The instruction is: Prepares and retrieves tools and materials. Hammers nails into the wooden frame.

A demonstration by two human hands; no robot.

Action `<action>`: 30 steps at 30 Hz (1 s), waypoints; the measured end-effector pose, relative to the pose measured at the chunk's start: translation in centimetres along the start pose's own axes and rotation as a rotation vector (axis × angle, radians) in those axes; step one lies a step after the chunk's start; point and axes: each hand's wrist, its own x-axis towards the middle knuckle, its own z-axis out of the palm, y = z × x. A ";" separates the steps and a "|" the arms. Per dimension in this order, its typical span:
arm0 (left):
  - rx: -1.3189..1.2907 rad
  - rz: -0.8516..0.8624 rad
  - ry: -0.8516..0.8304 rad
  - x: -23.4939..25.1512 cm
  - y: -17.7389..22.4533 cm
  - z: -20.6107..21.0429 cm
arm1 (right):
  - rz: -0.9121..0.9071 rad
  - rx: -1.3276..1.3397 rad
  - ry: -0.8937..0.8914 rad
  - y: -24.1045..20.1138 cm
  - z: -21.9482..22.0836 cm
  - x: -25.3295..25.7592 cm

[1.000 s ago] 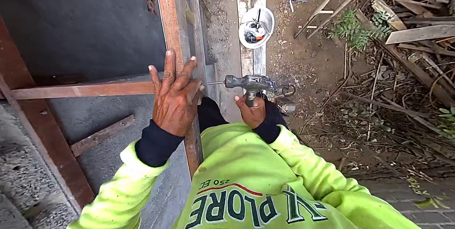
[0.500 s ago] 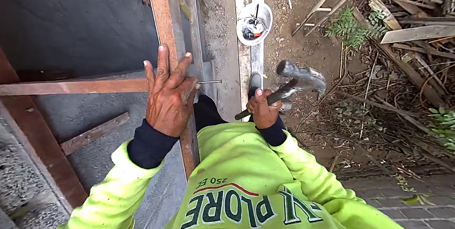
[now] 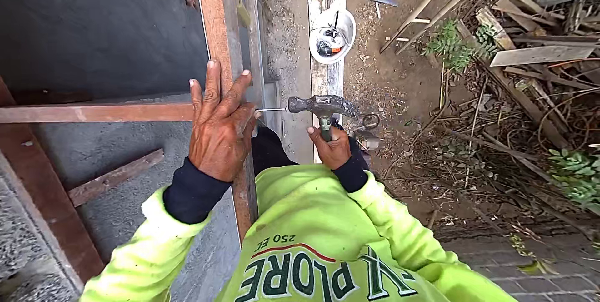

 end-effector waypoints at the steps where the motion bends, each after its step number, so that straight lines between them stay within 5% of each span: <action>1: 0.003 0.002 0.006 0.2 -0.1 0.0 | 0.015 0.080 0.059 0.3 -0.3 0.5; 4: -0.017 -0.002 0.006 -0.2 0.1 0.1 | 0.063 0.490 0.192 -0.5 0.1 -0.2; 8: 0.005 -0.006 -0.011 -0.1 0.1 0.1 | 0.071 -0.011 -0.070 -0.2 0.4 -0.2; 12: -0.035 0.019 0.073 -0.6 0.1 -0.5 | 0.099 -0.051 0.028 1.6 -2.1 -0.3; 15: -0.312 -0.031 0.490 -3.6 -0.3 -2.6 | 0.090 -0.015 0.101 2.7 -2.8 0.5; 18: -0.716 -0.464 0.794 -6.9 -0.5 -1.0 | 0.060 -0.022 0.123 2.2 -3.0 0.8; 20: -1.041 -0.859 0.647 -7.8 -0.7 1.0 | 0.023 -0.012 0.099 1.5 -3.2 1.1; 22: -1.486 -1.038 0.375 -7.1 -1.4 2.4 | -0.004 -0.033 0.042 0.6 -3.4 1.3; 25: -1.896 -0.890 0.178 -6.2 -2.4 4.2 | -0.030 -0.002 -0.071 -0.2 -3.9 1.2; 30: -2.027 -0.728 0.162 -5.8 -2.2 3.9 | -0.032 0.174 -0.207 -0.3 -4.0 1.2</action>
